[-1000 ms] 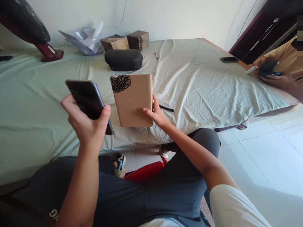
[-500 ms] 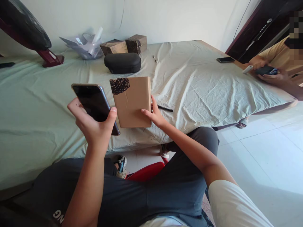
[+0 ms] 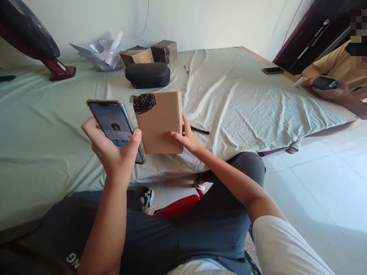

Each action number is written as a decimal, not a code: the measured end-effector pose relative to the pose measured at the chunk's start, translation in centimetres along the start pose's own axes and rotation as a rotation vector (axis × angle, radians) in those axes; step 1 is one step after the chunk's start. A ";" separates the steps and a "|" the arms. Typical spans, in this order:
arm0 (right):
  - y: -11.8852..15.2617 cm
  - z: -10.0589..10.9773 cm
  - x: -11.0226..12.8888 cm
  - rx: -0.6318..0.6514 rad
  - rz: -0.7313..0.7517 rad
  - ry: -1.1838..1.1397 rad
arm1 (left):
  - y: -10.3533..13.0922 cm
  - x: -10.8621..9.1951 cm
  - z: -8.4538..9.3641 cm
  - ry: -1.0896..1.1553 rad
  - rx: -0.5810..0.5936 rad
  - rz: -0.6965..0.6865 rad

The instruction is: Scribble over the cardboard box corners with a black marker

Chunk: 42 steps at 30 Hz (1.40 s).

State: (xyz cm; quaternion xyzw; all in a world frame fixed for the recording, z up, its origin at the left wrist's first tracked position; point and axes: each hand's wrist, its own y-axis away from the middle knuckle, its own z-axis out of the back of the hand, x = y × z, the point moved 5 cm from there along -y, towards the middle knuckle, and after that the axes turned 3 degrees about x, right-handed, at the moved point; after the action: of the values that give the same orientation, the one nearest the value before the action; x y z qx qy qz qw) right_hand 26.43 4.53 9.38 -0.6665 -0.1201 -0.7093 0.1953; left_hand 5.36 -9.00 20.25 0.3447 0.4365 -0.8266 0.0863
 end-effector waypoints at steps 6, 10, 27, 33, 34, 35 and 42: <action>0.0 0.0 0.0 -0.005 -0.010 -0.019 | 0.0 0.2 -0.2 0.038 0.010 0.025; 0.2 0.0 0.3 0.001 -0.015 -0.022 | -0.2 0.5 -0.3 0.069 -0.011 0.084; -0.1 0.0 -0.1 0.014 -0.016 -0.066 | 0.6 16.5 -2.8 -0.332 0.252 0.824; -0.1 -0.2 0.1 0.028 -0.028 -0.096 | 1.2 17.4 -3.2 -0.446 0.265 0.697; 0.0 -0.2 0.1 0.028 -0.028 -0.103 | 1.2 17.6 -3.2 -0.450 0.257 0.673; 0.0 -0.2 0.2 0.026 -0.029 -0.109 | 1.1 17.8 -3.1 -0.454 0.245 0.654; 0.2 -0.1 0.6 0.004 -0.045 -0.122 | -0.5 15.2 -5.5 0.030 0.342 0.313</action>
State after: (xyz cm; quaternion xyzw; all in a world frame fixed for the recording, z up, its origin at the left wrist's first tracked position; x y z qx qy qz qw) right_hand 26.39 4.20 9.91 -0.7053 -0.1484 -0.6712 0.1731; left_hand -3.51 -2.04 8.64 0.4302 0.2328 -0.8597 0.1471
